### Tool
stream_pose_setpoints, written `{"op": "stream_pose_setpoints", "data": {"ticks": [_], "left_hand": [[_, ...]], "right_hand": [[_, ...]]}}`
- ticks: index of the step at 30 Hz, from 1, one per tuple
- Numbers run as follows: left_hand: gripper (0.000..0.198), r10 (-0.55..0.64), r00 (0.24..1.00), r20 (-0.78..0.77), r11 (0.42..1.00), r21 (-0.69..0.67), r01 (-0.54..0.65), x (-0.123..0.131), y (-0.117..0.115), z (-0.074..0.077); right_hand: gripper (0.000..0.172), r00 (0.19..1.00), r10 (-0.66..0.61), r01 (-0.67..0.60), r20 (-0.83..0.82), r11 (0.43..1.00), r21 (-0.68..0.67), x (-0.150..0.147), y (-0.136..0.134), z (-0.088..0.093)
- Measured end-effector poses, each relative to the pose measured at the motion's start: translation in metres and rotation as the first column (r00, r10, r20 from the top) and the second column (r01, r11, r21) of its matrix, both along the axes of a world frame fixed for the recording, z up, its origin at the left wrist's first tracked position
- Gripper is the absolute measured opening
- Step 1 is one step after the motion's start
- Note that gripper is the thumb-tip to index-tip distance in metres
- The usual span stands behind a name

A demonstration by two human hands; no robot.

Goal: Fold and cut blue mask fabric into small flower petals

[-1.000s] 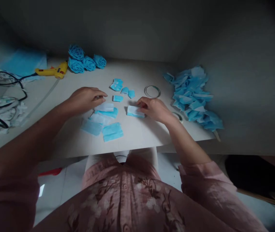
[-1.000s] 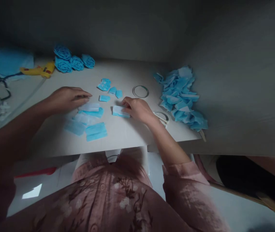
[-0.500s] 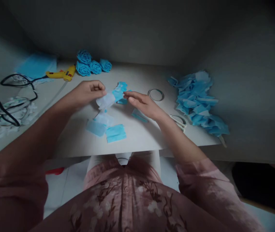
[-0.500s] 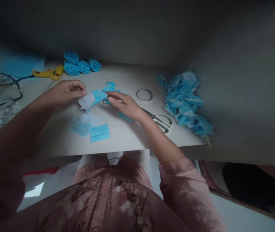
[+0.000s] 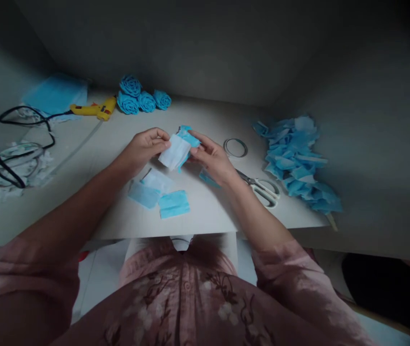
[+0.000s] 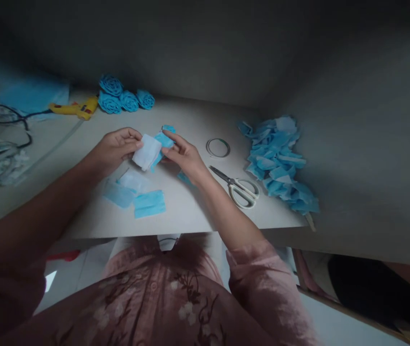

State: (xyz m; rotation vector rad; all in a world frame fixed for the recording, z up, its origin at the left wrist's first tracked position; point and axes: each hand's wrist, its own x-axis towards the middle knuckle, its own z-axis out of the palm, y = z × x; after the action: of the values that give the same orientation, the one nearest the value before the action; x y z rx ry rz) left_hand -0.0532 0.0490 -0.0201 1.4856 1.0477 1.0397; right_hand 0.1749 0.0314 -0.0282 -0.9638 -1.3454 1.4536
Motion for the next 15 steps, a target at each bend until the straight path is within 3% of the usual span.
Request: {"op": "stream_pose_setpoints", "data": {"ticks": [3,6,12,15], "left_hand": [[0.029,-0.024,0.999,-0.036,1.000,0.009,0.025,0.000,0.000,-0.008],[0.031,0.039,0.999,-0.026,0.999,0.027,-0.038,0.001,0.003,-0.014],[0.027,0.180,0.984,-0.007,0.984,0.016,-0.180,-0.011,0.012,-0.010],[0.028,0.189,0.970,-0.151,0.980,-0.037,-0.197,-0.023,0.017,-0.007]], "right_hand": [[0.070,0.994,-0.079,0.074,0.072,0.994,0.077,-0.002,-0.002,-0.006],[0.062,0.986,-0.143,0.132,0.084,0.983,0.128,-0.003,-0.002,-0.009],[0.060,0.963,-0.267,0.260,0.019,0.950,0.174,0.001,0.000,-0.008],[0.064,0.961,-0.275,0.273,-0.002,0.953,0.133,0.003,0.001,-0.007]]}}
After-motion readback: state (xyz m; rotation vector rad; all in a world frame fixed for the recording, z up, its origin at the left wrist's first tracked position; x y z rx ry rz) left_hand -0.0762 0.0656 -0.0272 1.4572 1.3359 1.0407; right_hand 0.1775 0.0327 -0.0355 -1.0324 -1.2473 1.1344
